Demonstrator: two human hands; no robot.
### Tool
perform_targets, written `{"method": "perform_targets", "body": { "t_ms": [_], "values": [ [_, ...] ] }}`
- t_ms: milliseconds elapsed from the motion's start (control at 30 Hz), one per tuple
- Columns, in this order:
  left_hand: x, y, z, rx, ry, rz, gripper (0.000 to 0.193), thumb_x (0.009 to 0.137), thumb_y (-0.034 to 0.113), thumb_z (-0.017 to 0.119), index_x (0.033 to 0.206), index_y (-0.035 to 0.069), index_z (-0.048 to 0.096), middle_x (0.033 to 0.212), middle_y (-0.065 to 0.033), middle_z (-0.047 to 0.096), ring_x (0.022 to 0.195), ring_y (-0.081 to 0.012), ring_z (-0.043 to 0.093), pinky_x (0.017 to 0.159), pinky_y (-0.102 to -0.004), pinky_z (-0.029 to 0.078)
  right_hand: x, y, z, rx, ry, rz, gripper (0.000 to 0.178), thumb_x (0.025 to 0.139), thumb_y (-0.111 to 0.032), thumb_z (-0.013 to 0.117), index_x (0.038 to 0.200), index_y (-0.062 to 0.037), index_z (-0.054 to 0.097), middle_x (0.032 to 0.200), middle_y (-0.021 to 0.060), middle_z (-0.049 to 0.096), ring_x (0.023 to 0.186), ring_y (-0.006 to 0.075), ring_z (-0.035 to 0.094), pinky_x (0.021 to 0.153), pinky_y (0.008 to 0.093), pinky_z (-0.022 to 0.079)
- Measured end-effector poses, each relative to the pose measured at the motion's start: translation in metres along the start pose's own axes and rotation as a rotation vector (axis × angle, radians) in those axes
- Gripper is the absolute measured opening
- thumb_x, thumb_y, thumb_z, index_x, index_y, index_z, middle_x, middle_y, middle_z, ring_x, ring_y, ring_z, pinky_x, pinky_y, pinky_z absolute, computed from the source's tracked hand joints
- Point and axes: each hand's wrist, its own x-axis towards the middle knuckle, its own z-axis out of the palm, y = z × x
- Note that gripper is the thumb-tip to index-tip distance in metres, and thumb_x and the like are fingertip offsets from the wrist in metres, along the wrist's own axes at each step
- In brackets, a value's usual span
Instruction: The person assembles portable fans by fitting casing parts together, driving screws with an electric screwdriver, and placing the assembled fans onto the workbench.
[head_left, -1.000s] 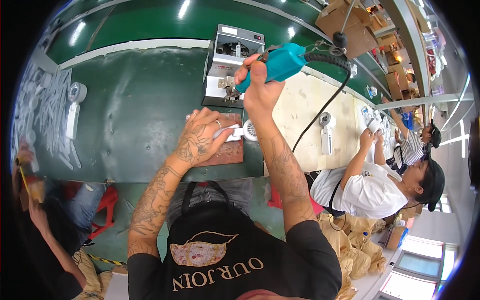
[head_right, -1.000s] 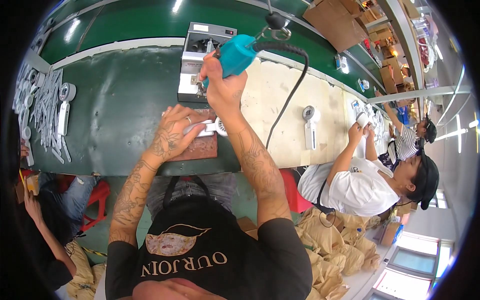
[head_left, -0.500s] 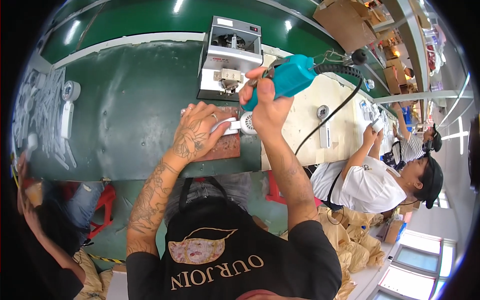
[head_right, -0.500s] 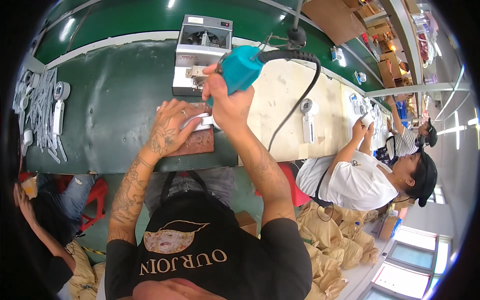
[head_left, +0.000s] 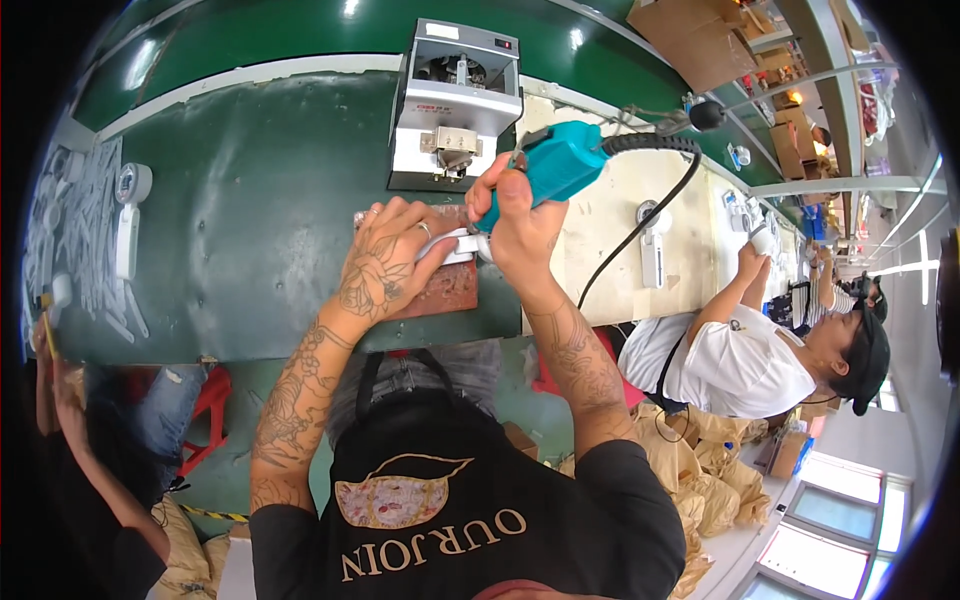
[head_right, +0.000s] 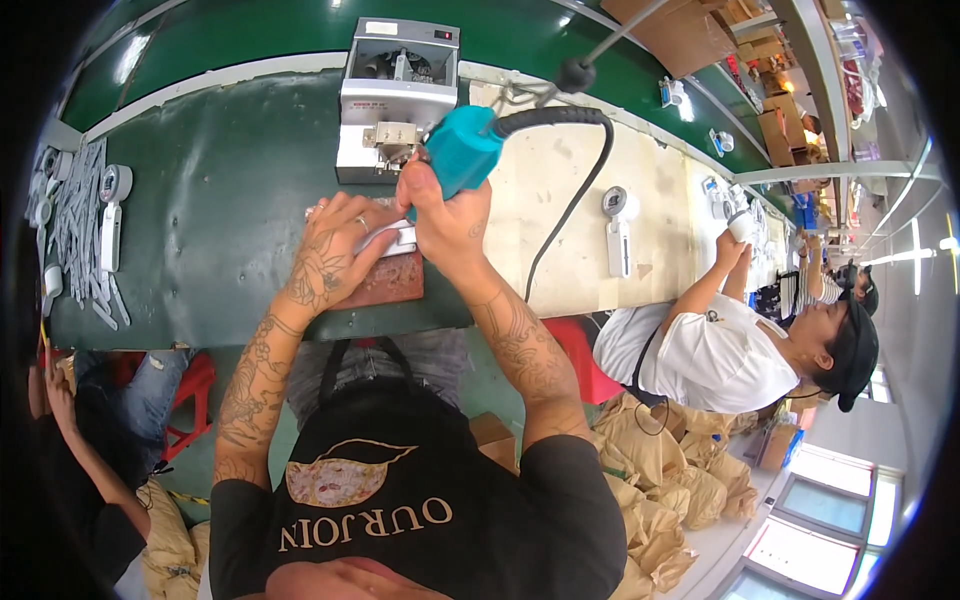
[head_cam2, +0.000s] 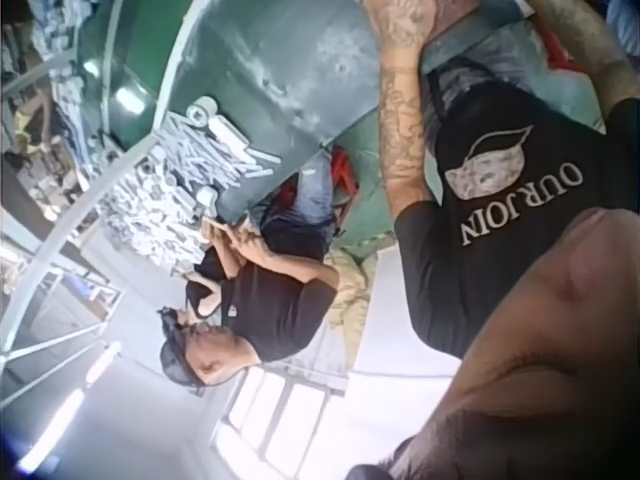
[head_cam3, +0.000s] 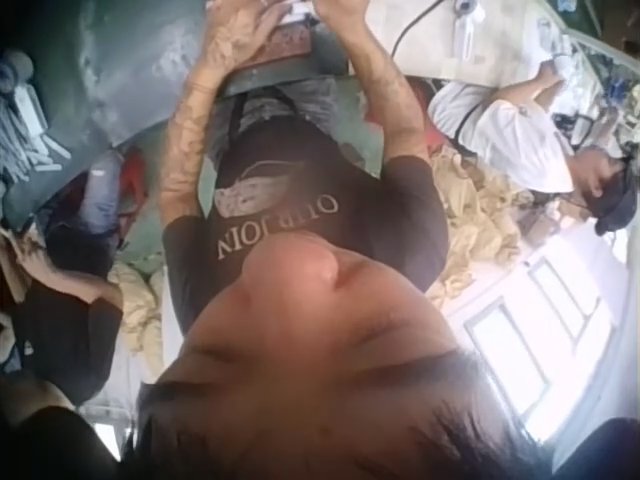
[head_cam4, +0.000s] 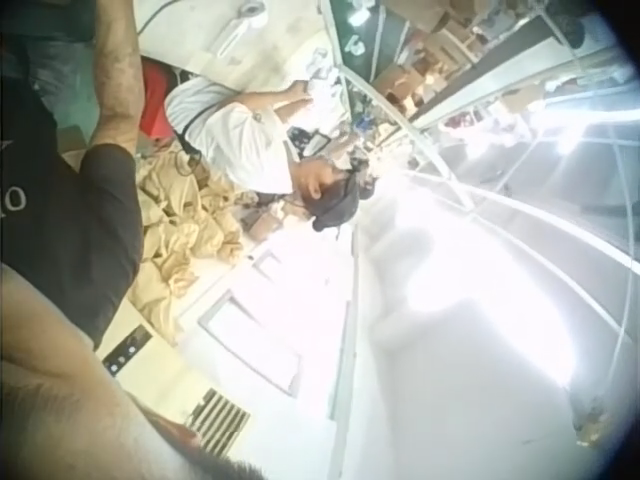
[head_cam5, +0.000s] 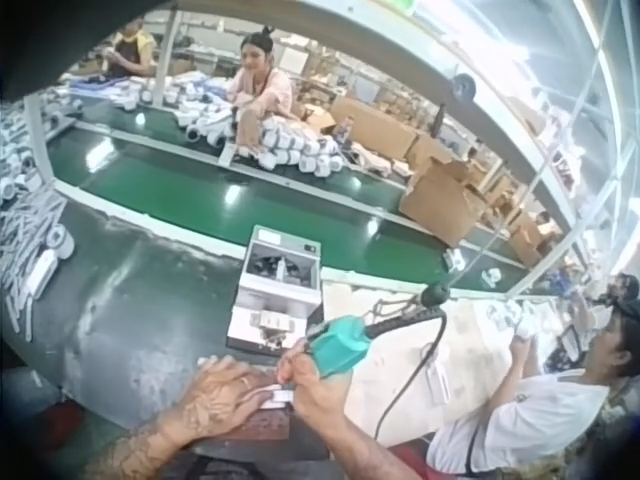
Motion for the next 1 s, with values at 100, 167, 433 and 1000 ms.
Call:
{"method": "perform_targets", "body": {
  "t_ms": [100, 167, 433, 1000],
  "values": [
    [0.002, 0.000, 0.003, -0.010, 0.052, 0.029, 0.024, 0.096, 0.027, 0.066, 0.109, 0.011, 0.077, 0.101, -0.0046, 0.063, 0.097, -0.0277, 0.056, 0.091, -0.0447, 0.044, 0.001, 0.000, 0.001, 0.007, -0.006, 0.016, 0.044, 0.098, -0.041, 0.070, 0.093, -0.0006, 0.054, 0.068, 0.0061, 0.055, 0.060, 0.0176, 0.055, 0.057, 0.0323, 0.047],
    [0.002, -0.001, 0.003, -0.017, 0.056, 0.022, 0.023, 0.096, 0.027, 0.066, 0.109, 0.011, 0.076, 0.101, -0.0045, 0.063, 0.096, -0.0280, 0.056, 0.091, -0.0449, 0.044, 0.002, 0.004, -0.001, -0.003, -0.020, 0.013, 0.044, 0.098, -0.041, 0.070, 0.093, -0.0007, 0.054, 0.068, 0.0061, 0.055, 0.059, 0.0174, 0.055, 0.056, 0.0320, 0.047],
    [-0.001, -0.001, 0.002, 0.050, 0.050, 0.039, 0.024, 0.097, 0.026, 0.064, 0.115, 0.014, 0.075, 0.102, -0.0036, 0.063, 0.099, -0.0273, 0.057, 0.094, -0.0455, 0.046, 0.006, -0.013, 0.003, -0.086, 0.027, 0.058, 0.044, 0.102, -0.042, 0.065, 0.098, 0.0016, 0.058, 0.069, 0.0050, 0.057, 0.061, 0.0162, 0.058, 0.058, 0.0307, 0.047],
    [-0.002, 0.000, 0.003, 0.085, 0.069, 0.073, 0.020, 0.097, 0.024, 0.062, 0.104, 0.008, 0.071, 0.104, -0.0062, 0.061, 0.101, -0.0279, 0.057, 0.093, -0.0451, 0.046, 0.054, 0.004, 0.035, -0.064, 0.012, -0.134, 0.037, 0.102, -0.034, 0.066, 0.101, 0.0019, 0.057, 0.073, 0.0063, 0.060, 0.062, 0.0152, 0.058, 0.057, 0.0307, 0.050]
  ]
}}
